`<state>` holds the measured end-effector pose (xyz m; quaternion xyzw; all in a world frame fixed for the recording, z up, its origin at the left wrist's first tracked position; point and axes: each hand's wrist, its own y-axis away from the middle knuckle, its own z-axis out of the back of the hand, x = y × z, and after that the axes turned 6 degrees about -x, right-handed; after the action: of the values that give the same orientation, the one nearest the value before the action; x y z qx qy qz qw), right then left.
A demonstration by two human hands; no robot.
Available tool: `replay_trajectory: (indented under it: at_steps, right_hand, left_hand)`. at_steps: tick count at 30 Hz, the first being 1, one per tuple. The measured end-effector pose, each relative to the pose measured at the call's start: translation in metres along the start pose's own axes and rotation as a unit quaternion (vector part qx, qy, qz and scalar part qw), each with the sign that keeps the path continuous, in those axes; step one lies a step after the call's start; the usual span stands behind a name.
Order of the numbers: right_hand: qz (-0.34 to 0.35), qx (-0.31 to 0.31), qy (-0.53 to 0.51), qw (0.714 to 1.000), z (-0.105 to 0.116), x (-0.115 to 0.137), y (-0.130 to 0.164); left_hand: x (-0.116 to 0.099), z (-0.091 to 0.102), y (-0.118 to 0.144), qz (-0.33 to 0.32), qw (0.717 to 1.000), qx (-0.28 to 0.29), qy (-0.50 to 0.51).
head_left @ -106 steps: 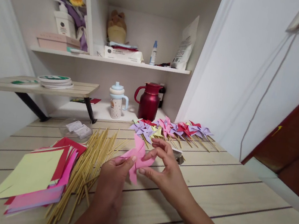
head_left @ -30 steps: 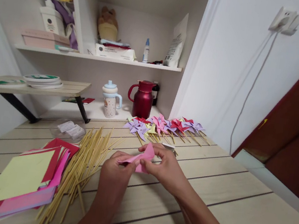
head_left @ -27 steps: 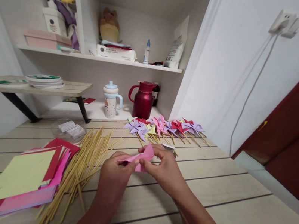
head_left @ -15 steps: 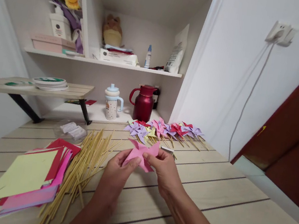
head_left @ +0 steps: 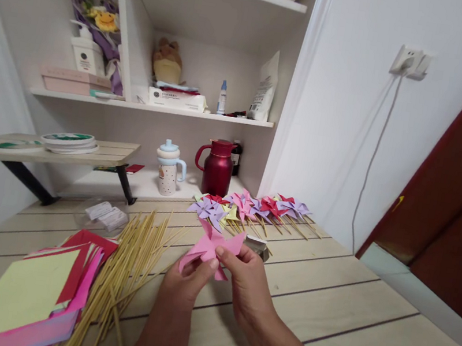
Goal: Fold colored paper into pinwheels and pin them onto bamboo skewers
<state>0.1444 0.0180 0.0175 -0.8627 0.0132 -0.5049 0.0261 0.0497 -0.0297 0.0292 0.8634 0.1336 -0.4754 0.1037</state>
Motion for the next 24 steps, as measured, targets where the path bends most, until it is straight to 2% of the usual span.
replay_trajectory:
  at_steps: [3, 8, 13, 19, 24]
  right_hand:
    - [-0.008, -0.001, 0.000, 1.000, -0.0024, -0.0012, 0.0022]
    - [-0.025, 0.000, -0.014, 1.000, -0.0053, -0.0011, 0.0053]
    - [-0.024, -0.002, -0.018, 1.000, -0.0045, -0.0022, 0.0050]
    - [-0.010, 0.004, -0.008, 1.000, -0.0044, -0.0043, 0.0046]
    - [-0.010, 0.011, -0.006, 1.000, -0.0054, -0.0038, 0.0054]
  left_hand:
    - [-0.0035, -0.0010, 0.0034, -0.009, 1.000, -0.015, -0.001]
    - [-0.0030, 0.0028, 0.0039, -0.011, 1.000, -0.008, -0.008]
    - [0.0023, 0.0077, 0.0012, -0.010, 0.999, -0.003, -0.031]
    - [0.0024, 0.0072, 0.0000, -0.039, 0.998, -0.013, -0.037]
    - [-0.0033, 0.0048, 0.0009, -0.032, 0.996, -0.060, -0.056]
